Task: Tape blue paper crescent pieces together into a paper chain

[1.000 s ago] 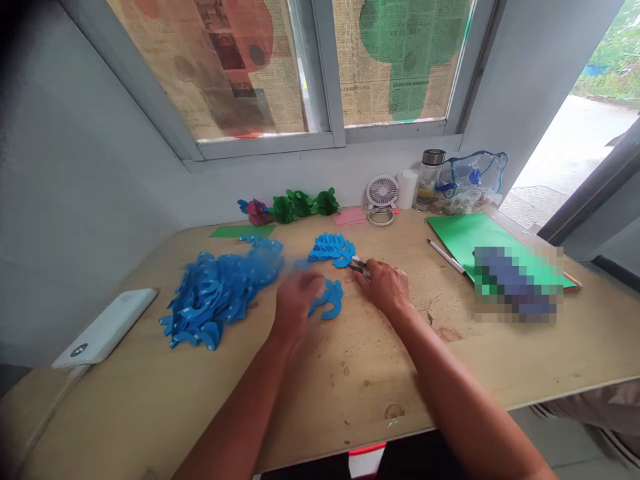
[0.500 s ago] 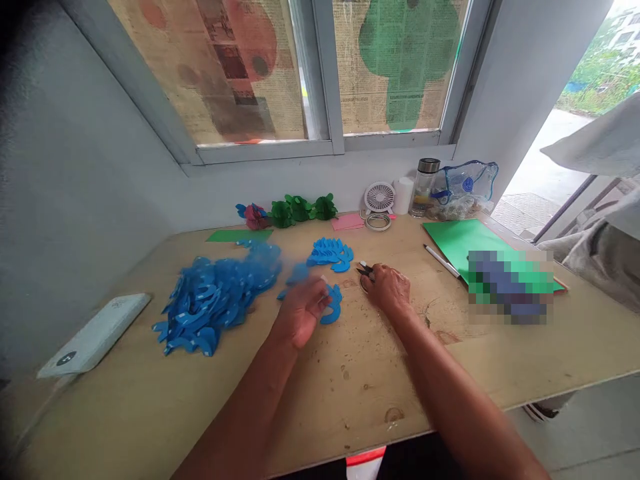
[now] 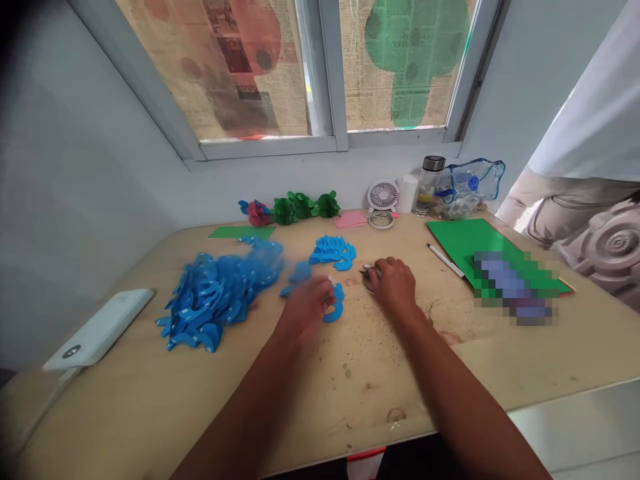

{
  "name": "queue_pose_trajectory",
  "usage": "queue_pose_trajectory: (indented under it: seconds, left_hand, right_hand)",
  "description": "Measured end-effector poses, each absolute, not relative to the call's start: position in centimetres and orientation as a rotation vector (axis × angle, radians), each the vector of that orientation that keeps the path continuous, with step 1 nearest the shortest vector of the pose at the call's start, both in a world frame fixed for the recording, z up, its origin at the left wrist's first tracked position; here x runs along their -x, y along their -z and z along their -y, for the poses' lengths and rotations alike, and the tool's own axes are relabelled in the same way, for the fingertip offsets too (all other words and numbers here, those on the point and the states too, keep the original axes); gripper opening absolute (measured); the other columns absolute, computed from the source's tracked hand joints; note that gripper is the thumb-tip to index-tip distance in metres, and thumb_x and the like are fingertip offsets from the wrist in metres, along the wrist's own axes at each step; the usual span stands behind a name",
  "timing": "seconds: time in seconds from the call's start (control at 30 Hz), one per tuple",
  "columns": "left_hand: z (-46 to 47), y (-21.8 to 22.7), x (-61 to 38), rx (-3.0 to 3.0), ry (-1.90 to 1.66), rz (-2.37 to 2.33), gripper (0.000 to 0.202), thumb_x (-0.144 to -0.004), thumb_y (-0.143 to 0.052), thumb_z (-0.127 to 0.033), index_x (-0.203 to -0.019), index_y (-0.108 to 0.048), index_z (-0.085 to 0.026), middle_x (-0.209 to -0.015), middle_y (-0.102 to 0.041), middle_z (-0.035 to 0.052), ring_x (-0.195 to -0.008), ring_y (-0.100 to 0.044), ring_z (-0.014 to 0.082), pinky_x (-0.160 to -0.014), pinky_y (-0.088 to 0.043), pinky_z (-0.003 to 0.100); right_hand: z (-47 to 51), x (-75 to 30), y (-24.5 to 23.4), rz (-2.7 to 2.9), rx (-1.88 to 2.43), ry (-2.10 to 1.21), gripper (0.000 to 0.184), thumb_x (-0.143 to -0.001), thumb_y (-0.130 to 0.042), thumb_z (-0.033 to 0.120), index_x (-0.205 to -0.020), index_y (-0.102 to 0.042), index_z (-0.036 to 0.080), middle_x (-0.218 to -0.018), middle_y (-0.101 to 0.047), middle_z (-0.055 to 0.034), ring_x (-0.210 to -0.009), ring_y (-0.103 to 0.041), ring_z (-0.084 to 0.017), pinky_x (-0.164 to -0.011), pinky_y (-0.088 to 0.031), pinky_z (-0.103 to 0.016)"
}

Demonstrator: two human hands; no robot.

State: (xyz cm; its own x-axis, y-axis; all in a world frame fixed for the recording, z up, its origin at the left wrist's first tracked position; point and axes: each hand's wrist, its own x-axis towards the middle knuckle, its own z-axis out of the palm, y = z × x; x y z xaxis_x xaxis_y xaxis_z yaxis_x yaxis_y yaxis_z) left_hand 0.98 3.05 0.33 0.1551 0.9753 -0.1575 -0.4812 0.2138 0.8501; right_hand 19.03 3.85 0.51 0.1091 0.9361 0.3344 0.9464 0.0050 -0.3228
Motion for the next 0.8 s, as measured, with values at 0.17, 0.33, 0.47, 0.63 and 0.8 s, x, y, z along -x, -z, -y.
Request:
queue_pose_trajectory:
  seconds: [0.17, 0.33, 0.47, 0.63, 0.8]
  left_hand:
    - [-3.0, -0.2, -1.2, -0.99, -1.214, -1.004, 0.013, -0.062, -0.067, -0.024, -0.067, -0.062, -0.013, -0.058, -0.055, -0.0022, -0.051, -0.046, 0.0055, -0.051, -0.036, 0.019]
    - [-2.6, -0.7, -1.3, -1.077, -1.182, -1.112, 0.014, -0.06, -0.067, -0.025, -0.066, -0.062, -0.013, -0.057, -0.054, -0.0024, -0.05, -0.045, 0.0061, -0.048, -0.035, 0.019]
    - [-2.6, -0.6, -1.4, -1.141, -1.147, -1.154, 0.014, -0.061, -0.065, -0.027, -0.067, -0.062, -0.014, -0.059, -0.057, -0.0015, -0.052, -0.048, 0.008, -0.048, -0.037, 0.019]
    - [-2.8, -0.3, -1.4, -1.241, -1.132, -1.162, 0.014, -0.062, -0.065, -0.027, -0.067, -0.063, -0.014, -0.062, -0.059, -0.0002, -0.056, -0.051, 0.0097, -0.052, -0.041, 0.021]
    - [-2.9, -0.1, -1.1, -1.366, -1.128, -1.189, 0.011, -0.063, -0.063, -0.024, -0.068, -0.063, -0.014, -0.064, -0.061, 0.0001, -0.056, -0.052, 0.0102, -0.052, -0.042, 0.021]
  right_hand:
    - [-3.7, -17.9, -0.7, 1.842, 1.33, -0.318, 0.018, -0.082, -0.049, 0.027, -0.084, -0.064, 0.018, -0.078, -0.064, -0.0047, -0.07, -0.055, -0.015, -0.063, -0.04, -0.026]
    - [-3.3, -16.8, -1.0, 1.883, 1.132, -0.513, 0.014, -0.08, -0.052, 0.024, -0.086, -0.064, 0.018, -0.074, -0.062, -0.0029, -0.063, -0.051, -0.012, -0.058, -0.039, -0.023]
    - [-3.2, -16.6, -1.2, 1.899, 1.164, -0.511, 0.01, -0.078, -0.055, 0.024, -0.076, -0.062, 0.017, -0.066, -0.058, -0.0007, -0.06, -0.049, -0.011, -0.056, -0.036, -0.023]
    - [-3.1, -16.4, -1.2, 1.929, 1.203, -0.487, 0.01, -0.078, -0.055, 0.023, -0.07, -0.058, 0.017, -0.061, -0.054, 0.0008, -0.056, -0.044, -0.01, -0.054, -0.034, -0.023]
    - [-2.9, -16.3, -1.2, 1.941, 1.233, -0.545, 0.011, -0.079, -0.053, 0.023, -0.07, -0.054, 0.017, -0.062, -0.051, 0.0015, -0.056, -0.041, -0.01, -0.053, -0.031, -0.022]
